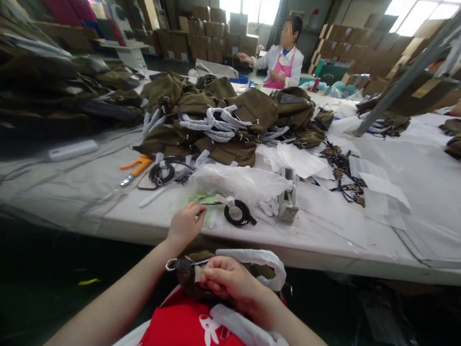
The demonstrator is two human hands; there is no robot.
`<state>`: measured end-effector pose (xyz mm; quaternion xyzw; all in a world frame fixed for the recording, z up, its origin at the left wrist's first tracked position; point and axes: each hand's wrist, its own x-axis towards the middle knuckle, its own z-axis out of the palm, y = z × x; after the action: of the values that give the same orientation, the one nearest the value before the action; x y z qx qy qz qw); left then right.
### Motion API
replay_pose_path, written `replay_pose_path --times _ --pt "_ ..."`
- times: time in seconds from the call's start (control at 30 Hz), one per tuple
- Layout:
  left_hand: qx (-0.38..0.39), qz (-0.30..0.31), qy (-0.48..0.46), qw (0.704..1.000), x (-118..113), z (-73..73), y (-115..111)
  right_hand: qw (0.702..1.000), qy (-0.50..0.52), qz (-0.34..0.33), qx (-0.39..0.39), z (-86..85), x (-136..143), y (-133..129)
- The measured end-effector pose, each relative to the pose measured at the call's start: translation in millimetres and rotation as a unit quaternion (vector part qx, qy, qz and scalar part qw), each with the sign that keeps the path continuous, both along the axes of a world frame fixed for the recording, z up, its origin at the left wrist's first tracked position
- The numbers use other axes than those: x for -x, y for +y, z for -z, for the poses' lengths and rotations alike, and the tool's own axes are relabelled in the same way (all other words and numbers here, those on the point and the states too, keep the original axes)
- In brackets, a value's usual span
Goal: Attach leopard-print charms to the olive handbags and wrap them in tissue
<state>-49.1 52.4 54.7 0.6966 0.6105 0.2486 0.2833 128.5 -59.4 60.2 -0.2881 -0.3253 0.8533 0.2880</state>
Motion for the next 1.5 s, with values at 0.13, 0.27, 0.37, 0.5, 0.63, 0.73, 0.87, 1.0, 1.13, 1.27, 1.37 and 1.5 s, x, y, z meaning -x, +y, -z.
replay_pose_path --times 0.13,0.27,0.37,0.5,0.63,0.73,0.87,1.0,1.13,1.27,1.37,1.5 --pt "-0.103 0.032 0.284 0.953 30.2 -5.8 40.9 1.000 -0.004 0.010 0.000 -2.4 -4.9 4.0" --pt "-0.074 0.125 0.325 0.935 38.3 -5.3 71.1 0.999 -0.014 0.033 0.013 -3.8 -9.1 4.6" --pt "-0.076 0.149 0.334 0.928 38.1 -13.6 72.9 0.997 -0.025 0.072 0.016 -0.9 -9.4 5.4" --pt "-0.022 0.120 0.257 0.959 33.7 -29.1 44.0 0.987 -0.061 0.147 -0.030 5.4 -3.9 8.0" --pt "0.131 0.095 -0.008 0.987 23.2 -28.2 0.9 0.962 -0.131 0.214 -0.105 6.3 5.8 14.4" --pt "0.207 0.067 -0.196 0.956 18.7 -23.3 -21.4 0.953 -0.168 0.223 -0.117 4.0 11.8 21.1" --pt "0.181 0.058 -0.244 0.951 21.3 -23.6 -32.9 0.960 -0.180 0.182 -0.110 2.3 16.3 27.5" --pt "0.137 0.062 -0.192 0.970 25.1 -24.1 -35.2 0.961 -0.190 0.173 -0.100 2.7 20.1 29.6" --pt "0.065 0.065 -0.094 0.991 25.2 -23.6 -39.7 0.959 -0.204 0.177 -0.084 4.2 24.9 31.8" --pt "0.006 0.091 -0.019 0.996 23.0 -26.1 -45.6 0.955 -0.215 0.184 -0.089 6.0 28.6 37.2" --pt "-0.028 0.094 -0.030 0.995 22.1 -28.2 -48.1 0.952 -0.227 0.180 -0.099 6.1 28.5 40.1" --pt "-0.098 0.022 -0.072 0.992 22.1 -28.7 -47.7 0.892 -0.298 0.271 -0.205 3.6 25.0 34.6"
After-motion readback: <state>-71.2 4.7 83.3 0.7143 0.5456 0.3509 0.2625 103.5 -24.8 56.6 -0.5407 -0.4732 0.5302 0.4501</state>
